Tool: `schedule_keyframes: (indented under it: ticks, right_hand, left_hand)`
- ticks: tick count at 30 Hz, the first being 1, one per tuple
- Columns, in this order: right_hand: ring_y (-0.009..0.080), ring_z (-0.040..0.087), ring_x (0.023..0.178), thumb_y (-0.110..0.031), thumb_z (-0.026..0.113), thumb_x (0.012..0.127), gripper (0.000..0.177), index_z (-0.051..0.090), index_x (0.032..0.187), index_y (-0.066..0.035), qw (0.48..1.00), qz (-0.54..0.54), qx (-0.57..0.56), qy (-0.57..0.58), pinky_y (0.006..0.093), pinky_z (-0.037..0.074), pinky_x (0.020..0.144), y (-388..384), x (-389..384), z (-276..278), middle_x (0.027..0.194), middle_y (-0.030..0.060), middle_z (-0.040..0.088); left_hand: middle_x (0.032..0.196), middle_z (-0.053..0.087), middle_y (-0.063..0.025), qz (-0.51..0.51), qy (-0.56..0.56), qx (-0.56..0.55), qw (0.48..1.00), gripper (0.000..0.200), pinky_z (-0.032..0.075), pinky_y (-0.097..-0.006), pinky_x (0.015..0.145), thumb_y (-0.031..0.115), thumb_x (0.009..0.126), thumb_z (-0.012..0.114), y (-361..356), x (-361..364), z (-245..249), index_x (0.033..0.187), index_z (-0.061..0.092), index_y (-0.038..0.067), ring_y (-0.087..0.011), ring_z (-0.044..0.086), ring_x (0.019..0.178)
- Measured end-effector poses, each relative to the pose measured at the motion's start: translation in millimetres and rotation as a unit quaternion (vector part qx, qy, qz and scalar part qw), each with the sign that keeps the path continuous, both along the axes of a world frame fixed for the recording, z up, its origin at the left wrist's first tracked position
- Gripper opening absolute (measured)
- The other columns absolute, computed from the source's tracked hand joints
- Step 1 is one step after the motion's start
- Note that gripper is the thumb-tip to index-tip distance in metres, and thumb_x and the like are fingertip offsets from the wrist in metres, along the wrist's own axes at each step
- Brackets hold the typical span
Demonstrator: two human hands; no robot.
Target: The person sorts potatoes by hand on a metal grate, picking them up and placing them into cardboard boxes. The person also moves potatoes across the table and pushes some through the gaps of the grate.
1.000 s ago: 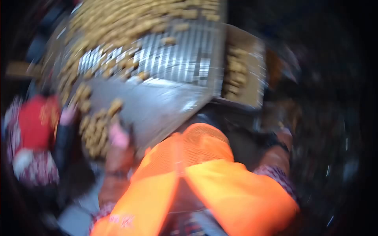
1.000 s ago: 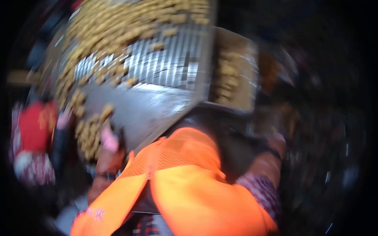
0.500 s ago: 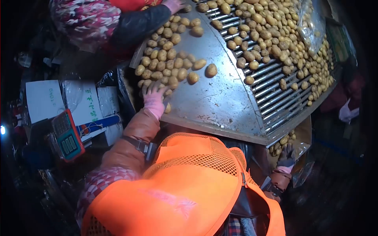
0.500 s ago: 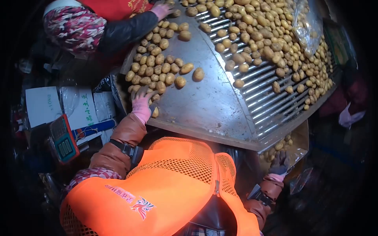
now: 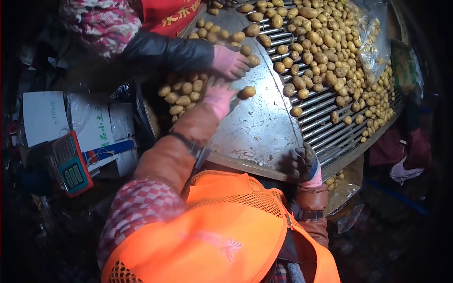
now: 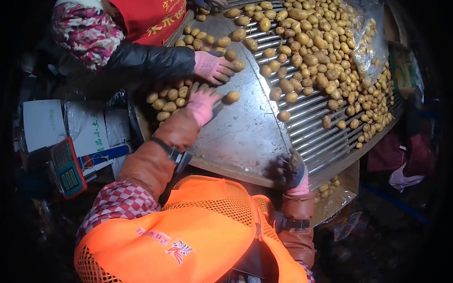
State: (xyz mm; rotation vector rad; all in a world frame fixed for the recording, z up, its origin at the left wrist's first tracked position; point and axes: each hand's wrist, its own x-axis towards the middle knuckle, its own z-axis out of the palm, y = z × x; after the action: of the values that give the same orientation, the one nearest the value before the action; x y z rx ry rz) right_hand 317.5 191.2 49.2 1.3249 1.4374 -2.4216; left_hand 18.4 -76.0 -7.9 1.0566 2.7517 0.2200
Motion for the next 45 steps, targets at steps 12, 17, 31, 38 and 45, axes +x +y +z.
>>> schedule_keyframes:
  ticks: [12,17,31,38,45]
  right_hand:
    - [0.0253,0.064,0.092,-0.034,0.056,0.096,0.058,0.036,0.144,-0.009,0.999,-0.015,-0.041,0.012,0.0397,0.057,0.075,-9.3,-27.2,0.5,0.113,0.0108,0.061]
    - [0.0160,0.063,0.090,-0.031,0.057,0.097,0.056,0.040,0.142,-0.003,0.999,0.034,-0.014,0.019,0.0288,0.052,0.070,-6.7,-62.7,0.9,0.113,0.0097,0.064]
    - [0.0206,0.063,0.093,-0.025,0.055,0.098,0.049,0.044,0.139,0.000,0.997,0.045,-0.019,0.059,0.0313,0.053,0.074,-23.7,-97.9,-14.2,0.112,0.0116,0.063]
    - [0.0262,0.063,0.095,-0.025,0.060,0.094,0.048,0.046,0.136,-0.007,0.980,-0.068,-0.184,0.035,0.0395,0.052,0.077,-19.8,-85.4,1.4,0.111,0.0113,0.063]
    - [0.0221,0.066,0.092,-0.017,0.060,0.096,0.042,0.050,0.133,-0.001,0.997,0.023,-0.029,0.073,0.0329,0.055,0.079,8.6,-105.9,-28.7,0.107,0.0104,0.066]
  left_hand:
    - [0.108,0.067,-0.0093,0.314,-0.087,-0.132,0.936,0.032,0.048,-0.0425,0.092,0.019,0.080,0.064,-30.3,-113.3,-0.2,0.112,0.066,0.021,-0.0321,0.062,0.104]
    - [0.119,0.063,-0.0138,0.238,-0.119,0.040,0.963,0.051,0.047,-0.0430,0.098,0.019,0.080,0.067,-9.8,-111.3,-35.5,0.129,0.057,0.028,-0.0338,0.058,0.115]
    - [0.141,0.047,-0.0087,0.143,0.013,0.031,0.989,0.058,0.040,-0.0443,0.104,0.006,0.076,0.059,90.9,-132.7,16.7,0.132,0.056,0.022,-0.0330,0.044,0.128]
    - [0.136,0.052,-0.0115,0.078,-0.080,-0.055,0.992,0.061,0.037,-0.0434,0.107,0.009,0.076,0.064,62.1,-74.1,5.9,0.134,0.056,0.026,-0.0334,0.048,0.127]
    - [0.142,0.046,-0.0094,0.146,0.020,-0.053,0.988,0.054,0.029,-0.0535,0.109,0.019,0.078,0.069,-48.3,16.4,-22.3,0.131,0.057,0.027,-0.0304,0.039,0.134]
